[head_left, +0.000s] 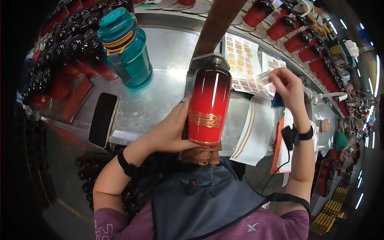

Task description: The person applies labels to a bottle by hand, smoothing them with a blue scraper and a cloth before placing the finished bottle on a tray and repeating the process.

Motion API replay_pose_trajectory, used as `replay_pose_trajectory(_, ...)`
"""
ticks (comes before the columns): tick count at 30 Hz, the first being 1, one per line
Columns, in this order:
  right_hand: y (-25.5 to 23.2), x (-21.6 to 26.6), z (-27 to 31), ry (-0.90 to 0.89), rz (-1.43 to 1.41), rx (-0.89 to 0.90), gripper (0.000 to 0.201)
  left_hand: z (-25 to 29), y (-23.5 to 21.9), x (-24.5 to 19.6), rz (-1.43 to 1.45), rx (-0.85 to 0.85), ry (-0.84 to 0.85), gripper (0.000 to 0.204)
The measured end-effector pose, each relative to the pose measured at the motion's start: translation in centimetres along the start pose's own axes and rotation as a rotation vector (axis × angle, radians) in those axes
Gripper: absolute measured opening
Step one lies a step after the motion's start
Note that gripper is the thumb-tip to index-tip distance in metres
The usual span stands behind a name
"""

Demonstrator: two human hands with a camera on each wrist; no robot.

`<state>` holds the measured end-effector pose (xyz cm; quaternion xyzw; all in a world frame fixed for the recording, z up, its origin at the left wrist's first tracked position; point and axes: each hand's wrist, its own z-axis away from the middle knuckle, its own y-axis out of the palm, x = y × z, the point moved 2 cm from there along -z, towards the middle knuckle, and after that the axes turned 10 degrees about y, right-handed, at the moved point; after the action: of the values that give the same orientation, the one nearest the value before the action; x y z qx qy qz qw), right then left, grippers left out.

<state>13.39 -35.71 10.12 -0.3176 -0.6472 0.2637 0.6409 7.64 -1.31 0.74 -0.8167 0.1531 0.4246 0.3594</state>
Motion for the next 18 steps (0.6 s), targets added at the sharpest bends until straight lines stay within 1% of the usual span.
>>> replay_pose_trajectory(1,0.9,2.8,1.4,-0.049,-0.054,0.109,0.011,-0.3,-0.2,-0.2,-0.092,0.079,0.033,0.128)
replay_pose_trajectory(2,1.6,5.4,2.7,-0.098,-0.107,0.217,0.011,-0.2,0.0,-0.8,-0.092,0.083,0.027,0.128)
replay_pose_trajectory(4,2.4,9.7,4.7,-0.125,-0.048,0.328,0.009,-0.1,-0.4,-2.5,-0.334,-0.126,-0.075,0.129)
replay_pose_trajectory(5,2.7,10.8,5.2,-0.153,-0.008,0.344,0.007,-0.8,-1.0,-4.1,-0.376,-0.14,0.012,0.131)
replay_pose_trajectory(6,3.1,10.9,5.3,-0.117,-0.029,0.375,0.007,-1.0,-0.4,-4.4,-0.374,-0.139,0.008,0.131)
replay_pose_trajectory(8,3.6,11.0,5.3,-0.07,-0.046,0.423,0.007,-1.1,0.9,-5.0,-0.444,-0.11,0.06,0.132)
replay_pose_trajectory(9,3.8,11.0,5.1,-0.107,-0.041,0.426,0.007,-1.1,1.0,-4.5,-0.507,-0.127,0.069,0.132)
replay_pose_trajectory(10,4.1,10.9,4.7,-0.111,-0.043,0.428,0.007,-0.6,1.2,-3.8,-0.511,-0.128,0.067,0.132)
replay_pose_trajectory(12,4.7,10.3,4.1,-0.085,-0.015,0.434,0.008,0.4,1.2,-2.5,-0.214,-0.136,-0.059,0.133)
replay_pose_trajectory(13,5.1,10.2,4.0,-0.084,-0.017,0.435,0.008,0.7,1.1,-2.6,-0.213,-0.135,-0.061,0.133)
replay_pose_trajectory(15,5.8,10.6,3.8,-0.125,-0.022,0.417,0.008,0.8,0.7,-2.7,0.024,-0.121,-0.13,0.124)
replay_pose_trajectory(16,6.1,10.8,3.8,-0.127,-0.024,0.419,0.008,0.8,0.7,-2.4,0.022,-0.122,-0.132,0.124)
replay_pose_trajectory(18,6.5,11.2,3.8,-0.176,0.0,0.337,0.009,0.5,0.5,-1.8,0.125,-0.262,-0.031,0.117)
